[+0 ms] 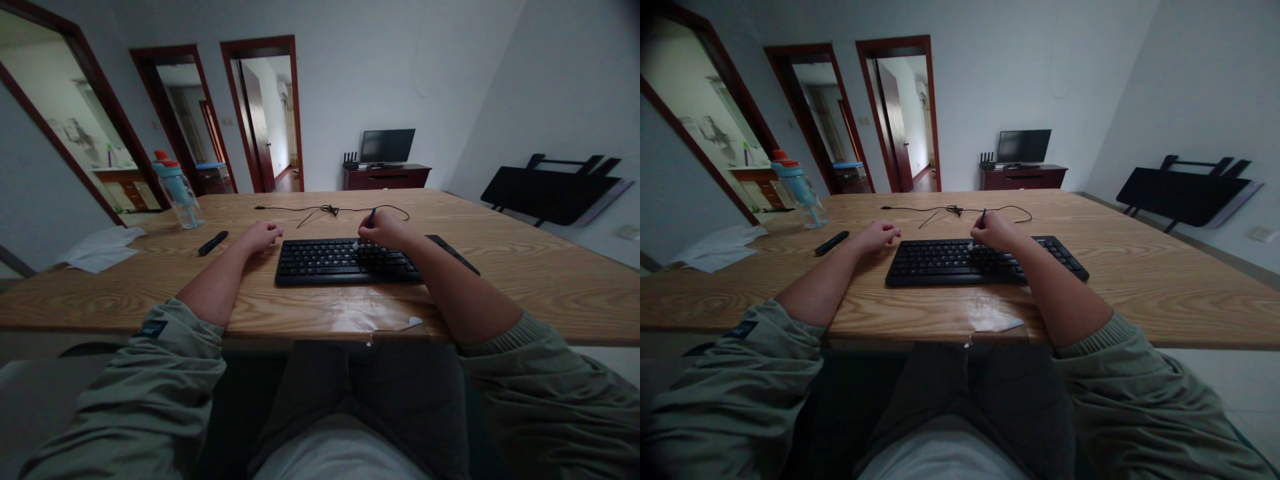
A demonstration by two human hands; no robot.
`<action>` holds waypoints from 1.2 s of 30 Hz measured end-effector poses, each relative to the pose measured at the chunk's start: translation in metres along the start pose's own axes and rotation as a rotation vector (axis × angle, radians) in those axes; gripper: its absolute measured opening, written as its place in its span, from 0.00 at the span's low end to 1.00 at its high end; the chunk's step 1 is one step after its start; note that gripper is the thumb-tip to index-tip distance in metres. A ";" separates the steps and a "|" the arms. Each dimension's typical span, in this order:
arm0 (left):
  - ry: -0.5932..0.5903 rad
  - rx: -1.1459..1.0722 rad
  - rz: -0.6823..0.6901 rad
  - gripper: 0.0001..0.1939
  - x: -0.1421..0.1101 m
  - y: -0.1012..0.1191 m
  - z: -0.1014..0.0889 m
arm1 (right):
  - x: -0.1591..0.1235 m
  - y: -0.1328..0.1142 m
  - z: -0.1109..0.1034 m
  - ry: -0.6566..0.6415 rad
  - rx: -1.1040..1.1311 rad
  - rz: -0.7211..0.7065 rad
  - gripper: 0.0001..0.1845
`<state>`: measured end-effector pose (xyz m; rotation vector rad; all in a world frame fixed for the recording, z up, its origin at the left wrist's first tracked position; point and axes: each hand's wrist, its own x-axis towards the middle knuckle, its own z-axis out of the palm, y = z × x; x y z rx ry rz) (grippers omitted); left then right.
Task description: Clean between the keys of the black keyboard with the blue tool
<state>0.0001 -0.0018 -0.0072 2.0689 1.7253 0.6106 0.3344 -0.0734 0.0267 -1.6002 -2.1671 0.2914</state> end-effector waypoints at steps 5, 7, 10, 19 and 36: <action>-0.001 -0.013 -0.030 0.17 -0.002 0.003 0.000 | 0.001 0.001 0.000 0.025 -0.033 0.058 0.09; -0.001 -0.014 -0.033 0.17 -0.002 0.004 -0.001 | 0.002 0.002 0.001 0.028 -0.038 0.057 0.09; -0.005 -0.024 -0.030 0.17 -0.002 0.003 -0.001 | 0.003 0.003 0.001 0.044 -0.057 0.067 0.09; -0.006 -0.045 -0.030 0.16 0.000 0.001 0.000 | 0.010 0.004 0.010 0.099 -0.160 0.029 0.12; 0.007 0.006 -0.016 0.17 -0.007 0.009 -0.004 | -0.012 0.021 -0.030 -0.120 -0.019 0.032 0.11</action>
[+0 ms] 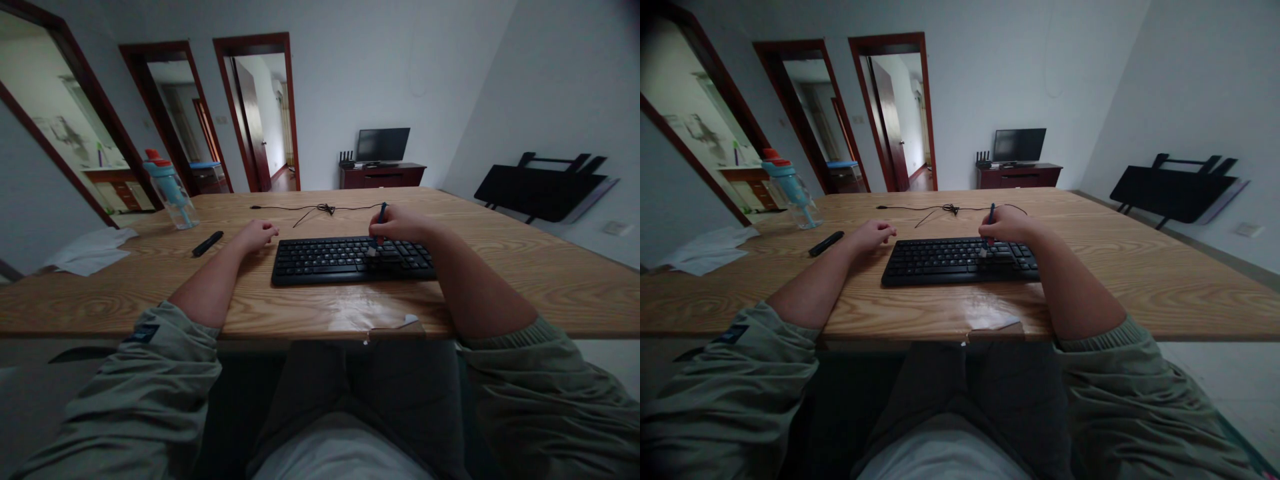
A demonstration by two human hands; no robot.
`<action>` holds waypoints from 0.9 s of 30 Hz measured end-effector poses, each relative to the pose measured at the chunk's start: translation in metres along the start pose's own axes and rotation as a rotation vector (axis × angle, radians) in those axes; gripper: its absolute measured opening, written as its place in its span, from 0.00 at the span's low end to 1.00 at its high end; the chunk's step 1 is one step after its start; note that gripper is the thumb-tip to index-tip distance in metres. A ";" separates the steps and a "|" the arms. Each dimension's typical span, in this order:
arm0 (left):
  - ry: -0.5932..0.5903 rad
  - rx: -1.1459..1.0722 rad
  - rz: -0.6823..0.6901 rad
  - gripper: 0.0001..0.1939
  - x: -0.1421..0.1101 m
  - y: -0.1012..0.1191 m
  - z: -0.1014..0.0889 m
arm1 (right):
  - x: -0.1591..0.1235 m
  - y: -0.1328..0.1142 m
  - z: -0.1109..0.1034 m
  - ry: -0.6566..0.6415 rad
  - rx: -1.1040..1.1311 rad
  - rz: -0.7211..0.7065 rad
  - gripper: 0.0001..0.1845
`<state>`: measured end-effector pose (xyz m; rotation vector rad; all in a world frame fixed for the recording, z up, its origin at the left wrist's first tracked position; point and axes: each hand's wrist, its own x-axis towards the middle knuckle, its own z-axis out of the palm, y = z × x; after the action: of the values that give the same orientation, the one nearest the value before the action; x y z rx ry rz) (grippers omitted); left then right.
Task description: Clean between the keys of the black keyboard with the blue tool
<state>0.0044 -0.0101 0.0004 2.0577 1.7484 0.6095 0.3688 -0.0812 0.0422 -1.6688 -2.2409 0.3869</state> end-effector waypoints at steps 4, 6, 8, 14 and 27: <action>0.000 0.006 0.012 0.17 -0.001 0.001 -0.001 | -0.001 -0.001 0.000 -0.086 0.017 -0.025 0.13; 0.001 0.012 0.009 0.17 0.000 0.001 0.000 | 0.000 0.000 0.000 -0.180 0.042 -0.043 0.13; 0.003 0.012 0.000 0.17 0.000 0.001 0.000 | 0.002 0.002 0.002 -0.237 0.056 -0.049 0.12; -0.005 0.009 0.019 0.16 0.005 -0.005 0.001 | 0.008 0.004 0.013 -0.108 0.107 -0.051 0.10; -0.031 0.014 -0.022 0.16 0.000 0.000 0.001 | 0.016 0.000 0.022 0.129 0.026 0.004 0.09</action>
<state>0.0053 -0.0099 -0.0003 2.0437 1.7608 0.5578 0.3556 -0.0666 0.0235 -1.6376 -2.1307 0.2989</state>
